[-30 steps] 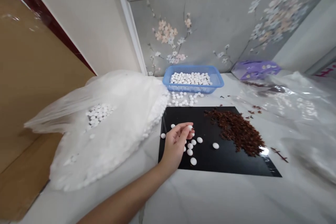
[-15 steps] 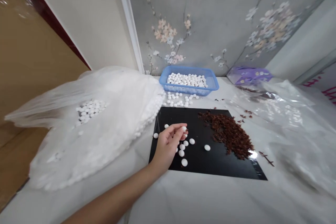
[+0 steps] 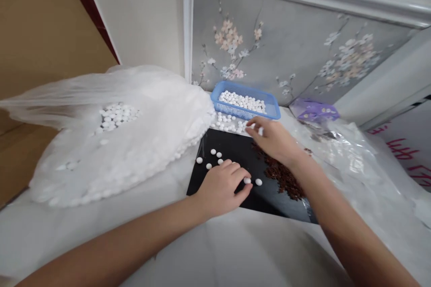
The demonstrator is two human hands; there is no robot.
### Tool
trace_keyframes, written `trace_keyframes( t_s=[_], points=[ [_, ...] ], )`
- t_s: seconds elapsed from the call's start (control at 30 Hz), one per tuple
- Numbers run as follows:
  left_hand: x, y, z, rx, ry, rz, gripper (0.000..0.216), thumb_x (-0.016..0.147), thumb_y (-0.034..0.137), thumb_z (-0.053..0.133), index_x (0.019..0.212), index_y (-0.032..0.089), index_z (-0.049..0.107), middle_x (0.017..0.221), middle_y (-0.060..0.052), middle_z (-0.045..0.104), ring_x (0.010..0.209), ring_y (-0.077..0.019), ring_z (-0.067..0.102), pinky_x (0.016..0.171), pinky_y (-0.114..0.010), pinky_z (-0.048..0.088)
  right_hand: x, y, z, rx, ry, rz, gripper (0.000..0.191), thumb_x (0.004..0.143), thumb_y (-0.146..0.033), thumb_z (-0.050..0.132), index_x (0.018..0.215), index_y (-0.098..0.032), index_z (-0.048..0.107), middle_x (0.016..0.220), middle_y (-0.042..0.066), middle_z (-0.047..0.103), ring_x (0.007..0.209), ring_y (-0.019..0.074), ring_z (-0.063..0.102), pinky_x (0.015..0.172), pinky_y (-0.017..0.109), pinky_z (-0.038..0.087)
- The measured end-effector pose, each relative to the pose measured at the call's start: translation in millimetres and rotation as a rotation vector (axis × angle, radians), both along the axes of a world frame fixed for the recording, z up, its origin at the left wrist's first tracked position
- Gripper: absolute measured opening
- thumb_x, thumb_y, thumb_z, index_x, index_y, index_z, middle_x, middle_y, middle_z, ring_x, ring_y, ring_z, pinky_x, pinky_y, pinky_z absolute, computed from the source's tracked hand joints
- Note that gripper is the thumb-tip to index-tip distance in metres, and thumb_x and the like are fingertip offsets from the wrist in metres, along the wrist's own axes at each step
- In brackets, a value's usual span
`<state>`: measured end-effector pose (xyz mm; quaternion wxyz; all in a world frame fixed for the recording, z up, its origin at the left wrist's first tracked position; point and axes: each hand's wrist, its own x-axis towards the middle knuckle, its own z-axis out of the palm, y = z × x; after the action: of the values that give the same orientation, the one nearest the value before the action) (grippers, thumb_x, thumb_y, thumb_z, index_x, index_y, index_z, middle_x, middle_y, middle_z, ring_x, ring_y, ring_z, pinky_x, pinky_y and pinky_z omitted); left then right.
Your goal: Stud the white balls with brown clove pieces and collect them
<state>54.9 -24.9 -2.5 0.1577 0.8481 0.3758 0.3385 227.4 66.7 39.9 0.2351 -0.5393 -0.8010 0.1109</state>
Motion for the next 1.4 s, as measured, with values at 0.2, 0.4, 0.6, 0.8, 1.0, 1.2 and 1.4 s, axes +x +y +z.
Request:
trace_keyframes(
  t_s=[0.2, 0.4, 0.6, 0.8, 1.0, 1.2, 1.4],
  points=[
    [-5, 4, -2.4, 0.157, -0.015, -0.174, 0.015, 0.086, 0.018, 0.044, 0.085, 0.015, 0.059, 0.096, -0.009, 0.066, 0.093, -0.0191, 0.055, 0.087, -0.030, 0.041, -25, 27, -32.8, -0.004, -0.225, -0.113, 0.022, 0.084, -0.017, 0.049, 0.101, -0.015, 0.062, 0.090, 0.010, 0.062, 0.079, 0.0219, 0.058, 0.067, 0.031, 0.042],
    [-7, 7, -5.6, 0.165, 0.038, -0.179, 0.015, 0.089, 0.018, 0.043, 0.090, 0.015, 0.058, 0.078, -0.005, 0.064, 0.079, -0.0161, 0.058, 0.077, -0.027, 0.044, -14, 9, -29.7, 0.102, -0.097, -0.158, 0.021, 0.086, -0.029, 0.049, 0.098, -0.015, 0.060, 0.097, 0.008, 0.058, 0.064, 0.0147, 0.055, 0.062, 0.028, 0.043],
    [-7, 11, -3.4, 0.156, 0.133, -0.123, 0.013, 0.087, 0.022, 0.049, 0.089, 0.014, 0.059, 0.076, -0.005, 0.063, 0.080, -0.0177, 0.057, 0.078, -0.030, 0.045, 5, -81, -33.2, 0.099, 0.327, -0.216, 0.018, 0.084, -0.034, 0.055, 0.097, -0.021, 0.058, 0.067, -0.002, 0.057, 0.047, 0.0090, 0.046, 0.047, 0.023, 0.039],
    [-4, 10, -1.4, 0.150, 0.143, -0.035, 0.013, 0.084, 0.023, 0.050, 0.087, 0.017, 0.061, 0.095, -0.005, 0.068, 0.096, -0.0218, 0.055, 0.086, -0.037, 0.043, 2, -120, -43.0, 0.043, 0.510, -0.208, 0.013, 0.081, -0.030, 0.060, 0.089, -0.021, 0.055, 0.068, -0.002, 0.059, 0.045, 0.0075, 0.046, 0.045, 0.021, 0.039],
    [-4, 12, -1.7, 0.169, 0.096, 0.002, 0.023, 0.081, 0.029, 0.056, 0.101, 0.017, 0.058, 0.109, -0.008, 0.066, 0.103, -0.0237, 0.056, 0.089, -0.040, 0.044, -4, -116, -47.2, 0.021, 0.408, -0.081, 0.010, 0.083, -0.025, 0.057, 0.091, -0.020, 0.060, 0.057, -0.005, 0.051, 0.043, 0.0063, 0.042, 0.046, 0.019, 0.038],
    [-6, 11, -3.7, 0.265, -0.005, -0.120, 0.016, 0.084, 0.016, 0.055, 0.100, 0.018, 0.056, 0.091, -0.004, 0.069, 0.085, -0.0149, 0.063, 0.077, -0.027, 0.049, 0, -115, -46.2, -0.023, 0.384, -0.044, 0.015, 0.083, -0.031, 0.056, 0.092, -0.019, 0.058, 0.049, -0.008, 0.041, 0.042, 0.0074, 0.041, 0.044, 0.019, 0.035],
    [-5, 12, -1.8, 0.142, -0.104, -0.065, 0.018, 0.084, 0.016, 0.056, 0.101, 0.018, 0.059, 0.099, -0.005, 0.069, 0.091, -0.0141, 0.062, 0.083, -0.027, 0.050, 42, -92, -27.4, 0.014, 0.165, -0.206, 0.016, 0.082, -0.032, 0.055, 0.090, -0.019, 0.060, 0.076, 0.001, 0.059, 0.045, 0.0072, 0.043, 0.047, 0.023, 0.040]
  ],
)
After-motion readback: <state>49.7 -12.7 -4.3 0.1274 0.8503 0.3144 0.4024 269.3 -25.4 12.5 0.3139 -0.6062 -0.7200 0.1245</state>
